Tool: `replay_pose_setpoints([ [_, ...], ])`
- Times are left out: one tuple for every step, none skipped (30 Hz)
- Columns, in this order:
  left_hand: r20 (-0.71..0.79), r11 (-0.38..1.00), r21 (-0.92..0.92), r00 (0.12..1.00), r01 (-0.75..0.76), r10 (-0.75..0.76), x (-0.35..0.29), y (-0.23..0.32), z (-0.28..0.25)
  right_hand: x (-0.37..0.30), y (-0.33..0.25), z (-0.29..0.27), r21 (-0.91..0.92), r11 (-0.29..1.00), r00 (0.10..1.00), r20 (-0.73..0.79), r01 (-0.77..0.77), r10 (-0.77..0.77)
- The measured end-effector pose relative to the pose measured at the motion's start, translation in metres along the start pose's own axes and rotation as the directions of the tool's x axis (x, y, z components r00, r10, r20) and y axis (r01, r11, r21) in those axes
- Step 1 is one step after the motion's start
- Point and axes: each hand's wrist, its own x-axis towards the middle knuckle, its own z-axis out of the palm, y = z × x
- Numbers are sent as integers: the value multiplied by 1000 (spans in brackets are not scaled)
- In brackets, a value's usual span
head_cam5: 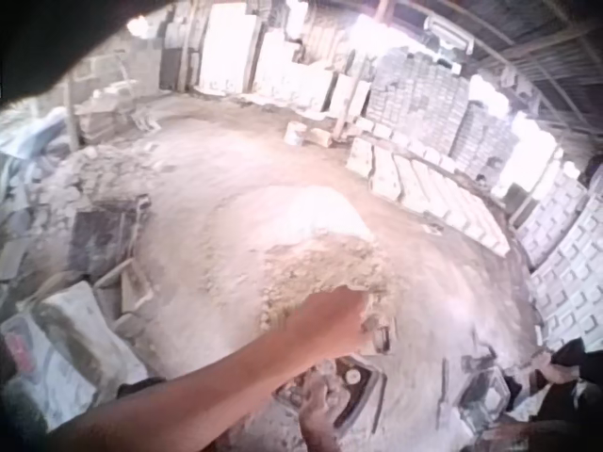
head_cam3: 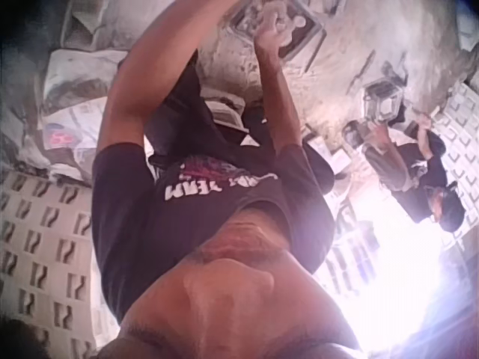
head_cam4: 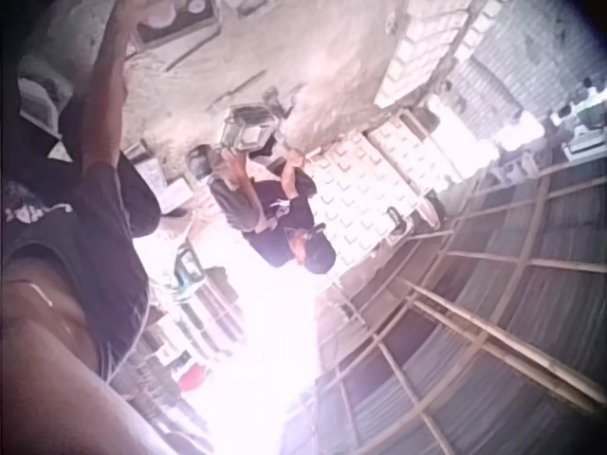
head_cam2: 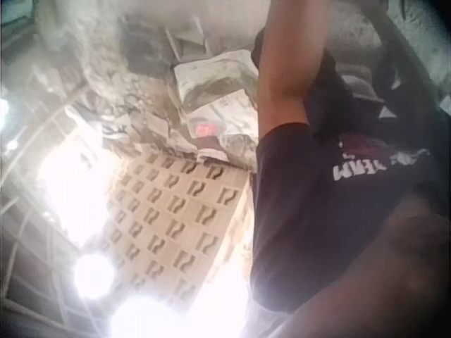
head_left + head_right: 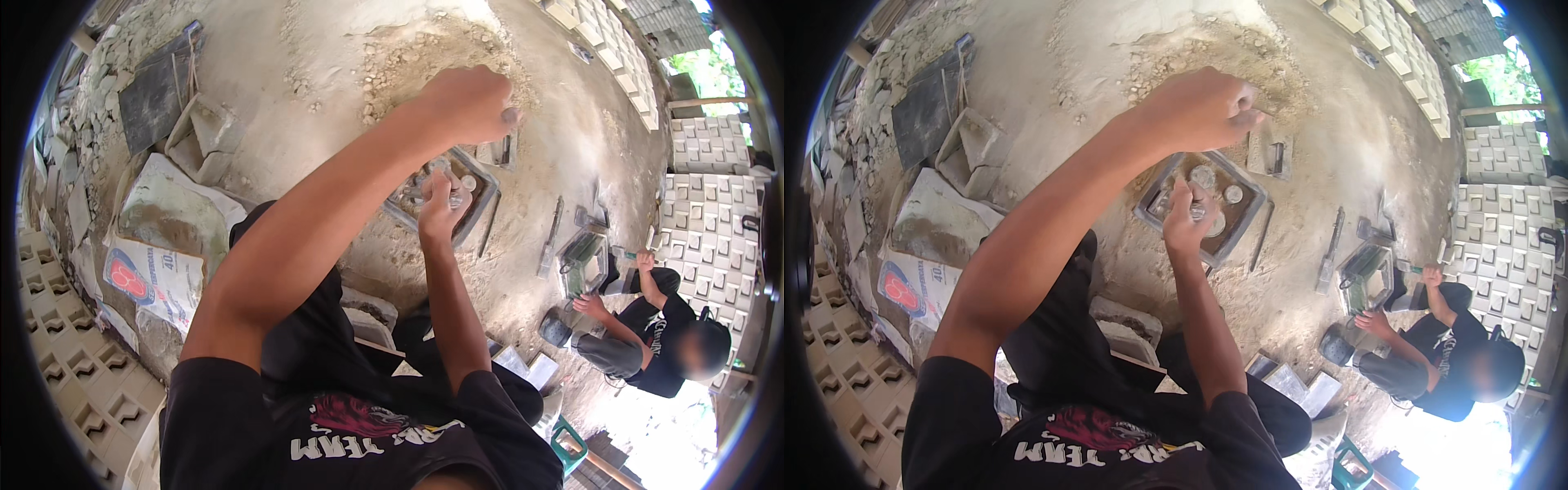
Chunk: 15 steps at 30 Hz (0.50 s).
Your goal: The person fills a metal mold with dry concrete mixture by hand, levels the surface with a trowel, and uses a metal rod to compress the material.
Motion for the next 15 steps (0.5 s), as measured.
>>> replay_pose_setpoints([
  [-10, 1000, 4, 1000, 1, -1, 0, -3, -1, -1, -5, 8, 55, 994, 988, -122, -90, 96],
  [-11, 1000, 13, 1000, 9, -9, -3, -3, -3, 3, -23, 14, 77, 990, 984, -121, -120, 129],
  [-11, 1000, 23, 1000, 18, -17, -5, -3, -6, 7, -35, 16, 98, 984, 980, -118, -150, 162],
  [-13, 999, 33, 1000, 12, -12, -4, 0, -9, 9, -42, 13, 111, 984, 984, -96, -142, 153],
  [24, 999, 24, 999, 31, -32, -3, 4, -11, 7, -30, 13, 37, 999, 996, -88, -29, 32],
  [61, 999, 17, 997, 51, -52, -3, 6, -14, 2, -4, 14, -38, 996, 994, -70, 84, -87],
  [88, 997, 10, 993, 79, -79, -3, 5, -16, 2, 6, 18, -109, 974, 979, -33, 198, -203],
  [71, 998, 14, 996, 53, -54, -3, 5, -16, 3, 12, 15, -219, 971, 996, 40, 91, -85],
  [54, 999, 18, 998, 28, -29, -5, 4, -14, 6, 18, 11, -175, 982, 996, -31, 76, -83],
  [28, 1000, 28, 1000, 13, -14, -5, -2, -14, 17, 4, 24, -121, 991, 993, -90, 64, -75],
  [47, 999, 33, 998, 40, -42, -10, -2, -14, 16, -15, 35, -72, 997, 988, -151, 24, -35],
  [62, 997, 38, 996, 68, -70, -15, -1, -16, 18, -37, 41, 2, 998, 991, -113, -67, 67],
  [63, 996, 56, 995, 68, -72, -11, 3, -23, 19, -28, 41, 1, 1000, 994, -105, -25, 25],
  [56, 997, 57, 996, 61, -65, -9, 3, -25, 18, -6, 35, -5, 1000, 995, -103, 18, -19],
  [54, 997, 53, 997, 57, -60, -8, 2, -24, 14, 18, 27, -15, 998, 993, -103, 56, -57],
])
